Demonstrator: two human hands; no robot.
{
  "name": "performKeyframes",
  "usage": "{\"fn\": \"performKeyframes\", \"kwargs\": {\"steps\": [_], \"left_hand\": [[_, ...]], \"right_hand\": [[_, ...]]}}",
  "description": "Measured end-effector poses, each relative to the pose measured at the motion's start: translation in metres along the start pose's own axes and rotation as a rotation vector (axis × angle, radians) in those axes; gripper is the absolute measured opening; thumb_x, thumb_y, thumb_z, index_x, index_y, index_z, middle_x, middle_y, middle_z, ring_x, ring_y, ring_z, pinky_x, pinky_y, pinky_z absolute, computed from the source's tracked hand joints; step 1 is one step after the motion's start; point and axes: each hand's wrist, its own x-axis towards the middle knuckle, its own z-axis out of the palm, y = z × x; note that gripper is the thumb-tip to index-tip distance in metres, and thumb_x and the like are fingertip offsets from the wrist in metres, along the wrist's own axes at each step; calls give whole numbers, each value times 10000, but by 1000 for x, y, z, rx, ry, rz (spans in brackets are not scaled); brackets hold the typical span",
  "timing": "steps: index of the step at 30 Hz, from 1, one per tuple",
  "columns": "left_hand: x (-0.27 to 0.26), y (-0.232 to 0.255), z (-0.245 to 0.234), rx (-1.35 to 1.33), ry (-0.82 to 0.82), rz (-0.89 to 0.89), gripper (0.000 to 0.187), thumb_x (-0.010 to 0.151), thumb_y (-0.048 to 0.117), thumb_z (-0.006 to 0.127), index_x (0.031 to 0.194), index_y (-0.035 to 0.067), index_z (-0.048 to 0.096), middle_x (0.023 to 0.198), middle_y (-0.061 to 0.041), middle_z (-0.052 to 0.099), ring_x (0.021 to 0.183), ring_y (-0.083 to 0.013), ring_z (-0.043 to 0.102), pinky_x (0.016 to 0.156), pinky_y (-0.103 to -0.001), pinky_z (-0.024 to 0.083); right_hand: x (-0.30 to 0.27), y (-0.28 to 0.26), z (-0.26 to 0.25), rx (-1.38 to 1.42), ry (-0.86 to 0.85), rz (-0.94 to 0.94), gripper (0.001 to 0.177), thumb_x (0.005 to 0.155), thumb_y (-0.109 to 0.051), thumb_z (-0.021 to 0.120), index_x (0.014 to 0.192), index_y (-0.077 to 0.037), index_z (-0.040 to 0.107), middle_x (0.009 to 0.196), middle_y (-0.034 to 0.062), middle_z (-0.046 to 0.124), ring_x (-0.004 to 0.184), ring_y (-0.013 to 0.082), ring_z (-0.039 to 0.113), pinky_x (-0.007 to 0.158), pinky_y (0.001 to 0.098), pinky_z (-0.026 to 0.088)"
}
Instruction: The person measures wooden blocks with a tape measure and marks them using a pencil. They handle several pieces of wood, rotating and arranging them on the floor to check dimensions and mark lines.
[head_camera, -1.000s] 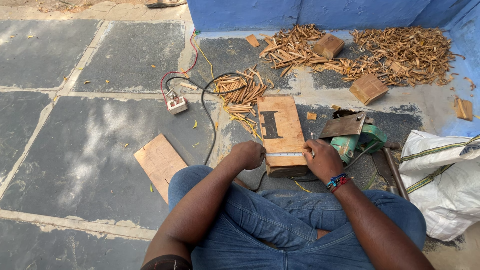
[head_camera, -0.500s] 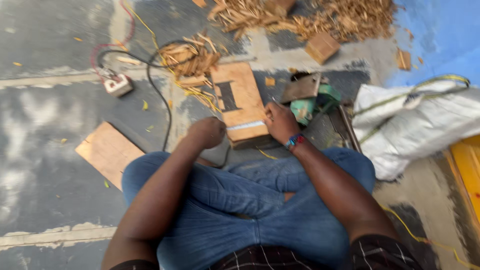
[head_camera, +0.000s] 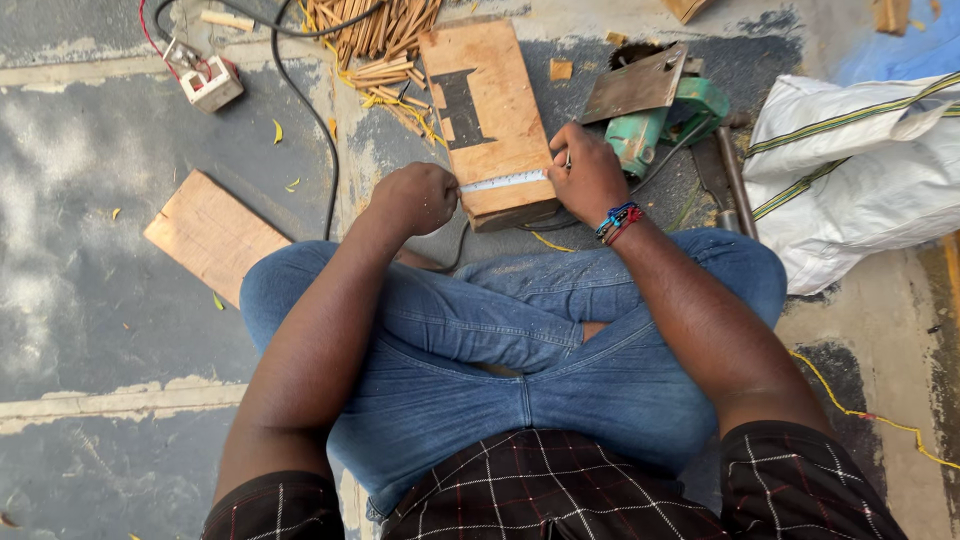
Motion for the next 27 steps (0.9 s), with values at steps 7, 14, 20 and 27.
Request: {"fn": "performKeyframes", "kwargs": {"steps": [7, 14, 20, 27], "left_hand": [[-1, 1, -2, -36, -25, 37, 288, 935, 278, 558, 1024, 107, 771, 1028, -176, 738, 977, -405, 690, 871, -511, 551], [-2, 2, -3, -23, -33, 20, 279, 929, 260, 559, 1039, 116, 771, 1040, -166, 740, 980, -398, 696, 861, -508, 559], [-1, -2, 1, -36, -17, 21, 274, 904, 261, 572, 1043, 151, 782, 1044, -160, 739, 992, -395, 690, 858, -505, 557], [-1, -6, 0, -43, -2, 48, 277, 914, 258, 578, 1059, 144, 785, 1044, -173, 741, 980, -407, 690, 867, -512, 554]], "right_hand": [[1, -5, -3, 14, -4, -5, 293, 814, -28, 811, 1020, -23, 603, 880, 133, 695, 852, 304, 707, 747, 423, 550], [1, -8, -7, 6, -49, 25, 272, 837, -47, 817, 1014, -23, 611, 875, 130, 693, 828, 284, 711, 725, 407, 559], [-1, -5, -4, 25, -43, -12, 278, 853, -64, 829, 1025, -17, 616, 893, 142, 703, 843, 311, 720, 726, 416, 556], [2, 0, 0, 2, -30, -53, 256, 842, -65, 837, 975, -26, 622, 855, 136, 702, 818, 307, 705, 711, 432, 542]]}}
